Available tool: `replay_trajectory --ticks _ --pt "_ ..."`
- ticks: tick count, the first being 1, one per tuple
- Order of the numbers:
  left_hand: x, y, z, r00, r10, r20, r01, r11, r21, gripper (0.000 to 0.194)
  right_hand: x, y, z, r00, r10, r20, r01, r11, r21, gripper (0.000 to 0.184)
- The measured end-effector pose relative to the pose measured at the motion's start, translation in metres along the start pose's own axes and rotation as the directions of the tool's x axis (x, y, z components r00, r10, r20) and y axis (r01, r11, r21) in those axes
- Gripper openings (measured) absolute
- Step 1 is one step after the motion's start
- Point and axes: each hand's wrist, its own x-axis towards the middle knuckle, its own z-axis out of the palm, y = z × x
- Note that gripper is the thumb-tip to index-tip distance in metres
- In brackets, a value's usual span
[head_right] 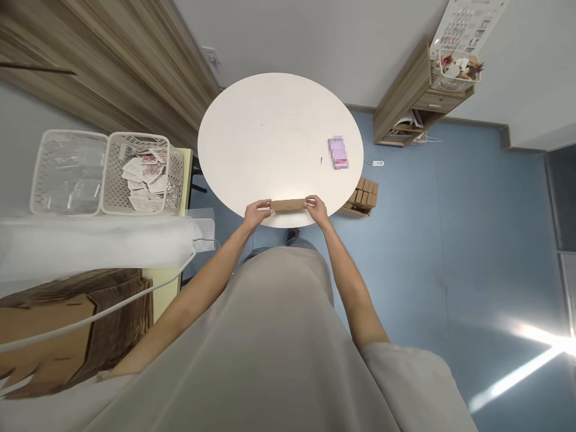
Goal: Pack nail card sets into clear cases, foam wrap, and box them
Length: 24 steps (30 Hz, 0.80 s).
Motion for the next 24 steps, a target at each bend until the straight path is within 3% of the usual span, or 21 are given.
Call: replay_trajectory --ticks 5,10,14,18,24 --pt "-0.038 -0.021 0.025 0.994 -0.043 -0.104 0.043 0.999 -0.003 0.049 -0.047 0.017 0.009 0.992 0.0 -0.124 -0.003 1.0 -0.019 0.045" --pt "-0.085 -0.039 0.056 0.987 -0.16 -0.012 0.159 0.986 -0.055 0.034 -0.117 0.043 -0.002 0.974 0.018 -0.224 -0.005 0.998 0.057 0.047" --pt "-0.11 -0.038 0.084 0.973 -0.216 0.077 0.222 0.972 -0.081 0.034 -0.166 0.061 -0.025 0.93 0.125 -0.345 -0.051 0.975 0.217 0.048" --pt "-0.124 -0.029 0.112 0.957 -0.183 0.227 0.2 0.978 -0.056 0.037 -0.202 0.076 -0.053 0.865 0.248 -0.437 -0.09 0.933 0.349 0.054" --pt "-0.126 -0.017 0.157 0.875 -0.267 0.403 0.299 0.954 -0.016 0.041 -0.23 0.094 -0.102 0.816 0.317 -0.483 -0.071 0.885 0.461 0.054"
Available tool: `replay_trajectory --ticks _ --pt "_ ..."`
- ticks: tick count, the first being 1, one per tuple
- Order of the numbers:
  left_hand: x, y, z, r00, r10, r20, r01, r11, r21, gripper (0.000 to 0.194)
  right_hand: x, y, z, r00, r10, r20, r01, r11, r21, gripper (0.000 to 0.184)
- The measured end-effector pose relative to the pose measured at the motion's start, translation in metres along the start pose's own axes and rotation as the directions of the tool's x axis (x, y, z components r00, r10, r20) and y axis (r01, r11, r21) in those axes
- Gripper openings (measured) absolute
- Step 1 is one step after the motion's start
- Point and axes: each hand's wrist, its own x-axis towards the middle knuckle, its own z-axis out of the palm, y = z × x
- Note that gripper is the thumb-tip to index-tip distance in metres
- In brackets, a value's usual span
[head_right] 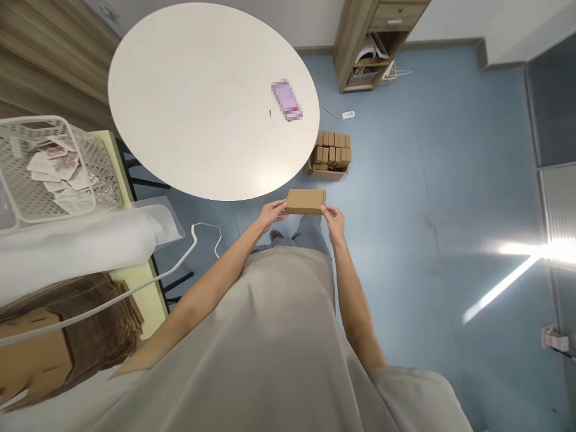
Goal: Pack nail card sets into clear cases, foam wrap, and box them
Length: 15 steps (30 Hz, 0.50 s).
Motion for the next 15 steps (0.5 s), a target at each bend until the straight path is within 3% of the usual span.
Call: replay_trajectory --ticks 4,7,15 --pt "0.034 0.012 0.038 0.996 -0.038 0.076 0.04 0.999 -0.029 0.042 0.023 -0.008 -0.033 0.991 0.131 0.001 -0.131 0.99 0.049 0.058" --pt "0.071 0.026 0.075 0.995 -0.033 0.096 0.037 0.998 -0.042 0.041 0.056 -0.016 -0.057 0.97 0.241 0.028 -0.242 0.968 0.069 0.063" --pt "0.167 0.059 0.197 0.991 -0.135 -0.005 0.134 0.988 -0.076 0.039 0.193 -0.058 -0.127 0.949 0.308 0.069 -0.309 0.951 0.016 0.065"
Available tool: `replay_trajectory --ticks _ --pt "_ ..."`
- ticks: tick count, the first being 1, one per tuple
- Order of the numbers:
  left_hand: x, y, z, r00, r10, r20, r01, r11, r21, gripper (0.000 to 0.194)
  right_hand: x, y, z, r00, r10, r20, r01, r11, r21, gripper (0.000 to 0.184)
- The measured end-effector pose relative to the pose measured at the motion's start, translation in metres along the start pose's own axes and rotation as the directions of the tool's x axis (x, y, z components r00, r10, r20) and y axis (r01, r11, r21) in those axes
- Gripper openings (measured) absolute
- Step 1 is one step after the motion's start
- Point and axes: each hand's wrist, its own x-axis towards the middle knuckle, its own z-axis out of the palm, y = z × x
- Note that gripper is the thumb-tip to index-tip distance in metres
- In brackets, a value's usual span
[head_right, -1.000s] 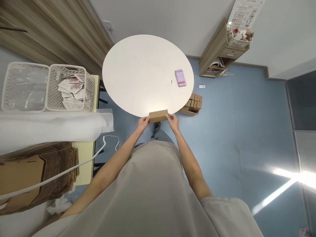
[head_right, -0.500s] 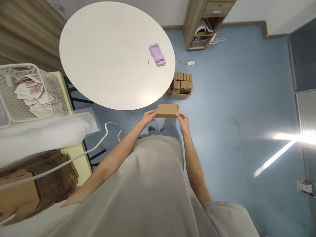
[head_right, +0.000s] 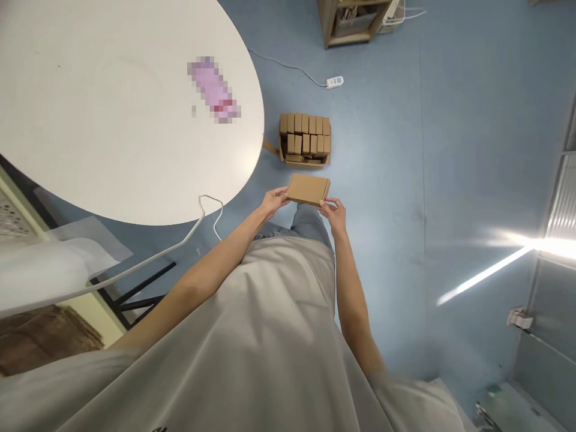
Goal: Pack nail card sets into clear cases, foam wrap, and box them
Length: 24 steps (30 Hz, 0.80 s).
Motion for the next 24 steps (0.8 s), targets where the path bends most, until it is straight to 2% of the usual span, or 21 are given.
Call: replay_trajectory --ticks 4,8,11,14,19,24 --pt "0.026 0.017 0.047 0.998 -0.005 -0.067 0.005 1.0 -0.012 0.039 0.055 -0.047 -0.025 0.999 0.005 0.047 0.001 0.993 -0.119 0.063" --pt "0.047 0.035 0.066 0.99 -0.027 -0.137 0.029 1.0 0.012 0.038 0.1 -0.078 -0.026 0.995 -0.006 0.095 0.025 0.978 -0.207 0.058" --pt "0.068 0.047 0.064 0.989 -0.012 -0.148 0.023 0.997 0.07 0.038 0.127 -0.087 -0.015 0.994 -0.017 0.105 0.041 0.974 -0.224 0.054" --pt "0.097 0.055 0.055 0.982 0.033 -0.184 -0.001 0.985 0.172 0.037 0.148 -0.084 0.002 0.996 -0.034 0.081 0.054 0.966 -0.255 0.053" --pt "0.156 0.059 0.032 0.95 0.095 -0.298 0.027 0.925 0.38 0.05 0.182 -0.066 0.034 0.996 -0.092 -0.016 0.079 0.923 -0.376 0.054" --pt "0.221 0.053 0.018 0.929 0.237 -0.283 -0.056 0.849 0.526 0.063 0.222 -0.041 0.066 0.99 -0.109 -0.085 0.062 0.901 -0.429 0.045"
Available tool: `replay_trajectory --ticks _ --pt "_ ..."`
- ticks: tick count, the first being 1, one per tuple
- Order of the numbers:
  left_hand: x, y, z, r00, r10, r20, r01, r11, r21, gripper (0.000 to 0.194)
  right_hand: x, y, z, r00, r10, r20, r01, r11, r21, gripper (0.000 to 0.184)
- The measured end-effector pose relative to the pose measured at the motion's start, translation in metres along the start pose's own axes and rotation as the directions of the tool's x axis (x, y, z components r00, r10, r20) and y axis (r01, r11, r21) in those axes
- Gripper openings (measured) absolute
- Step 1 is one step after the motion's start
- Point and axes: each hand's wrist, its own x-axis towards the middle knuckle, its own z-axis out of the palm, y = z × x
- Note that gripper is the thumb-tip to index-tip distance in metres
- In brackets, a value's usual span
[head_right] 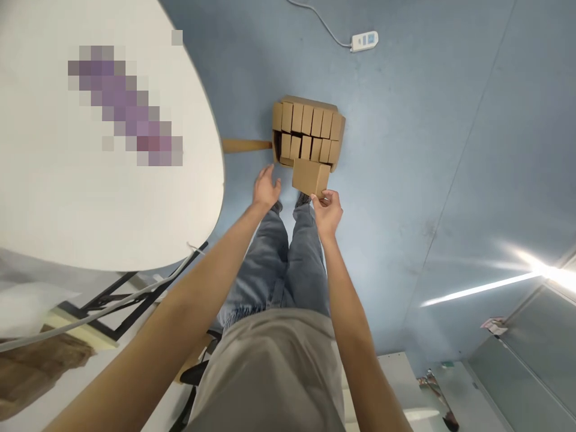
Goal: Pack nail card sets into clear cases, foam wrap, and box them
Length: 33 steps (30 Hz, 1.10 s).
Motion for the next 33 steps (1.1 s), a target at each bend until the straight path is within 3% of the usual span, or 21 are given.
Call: replay_trajectory --ticks 6,11,15,19,22,26,33 --pt "0.078 -0.027 0.045 0.997 -0.061 -0.045 0.063 0.997 0.04 0.078 0.031 0.027 0.04 0.996 0.037 -0.087 -0.043 0.997 -0.069 0.035" --pt "0.14 -0.057 0.088 0.989 -0.101 -0.105 0.106 0.993 0.045 0.091 0.034 0.051 0.059 0.983 0.016 -0.184 -0.032 0.995 -0.089 0.034" --pt "0.173 -0.072 0.117 0.988 -0.107 -0.115 0.112 0.993 0.039 0.098 0.028 0.06 0.066 0.968 0.069 -0.24 -0.088 0.993 -0.072 0.035" --pt "0.19 -0.077 0.135 0.984 -0.067 -0.167 0.078 0.995 0.061 0.106 0.022 0.064 0.067 0.952 0.112 -0.283 -0.138 0.988 -0.074 0.033" --pt "0.194 -0.078 0.137 0.973 -0.066 -0.222 0.093 0.989 0.112 0.106 0.02 0.067 0.067 0.948 0.087 -0.305 -0.119 0.989 -0.089 0.032" --pt "0.194 -0.083 0.121 0.959 -0.081 -0.273 0.125 0.981 0.15 0.1 0.022 0.068 0.074 0.957 0.018 -0.288 -0.05 0.993 -0.106 0.032" --pt "0.203 -0.091 0.093 0.956 -0.098 -0.277 0.147 0.976 0.163 0.092 0.052 0.071 0.117 0.978 -0.128 -0.165 0.107 0.986 -0.129 0.032"
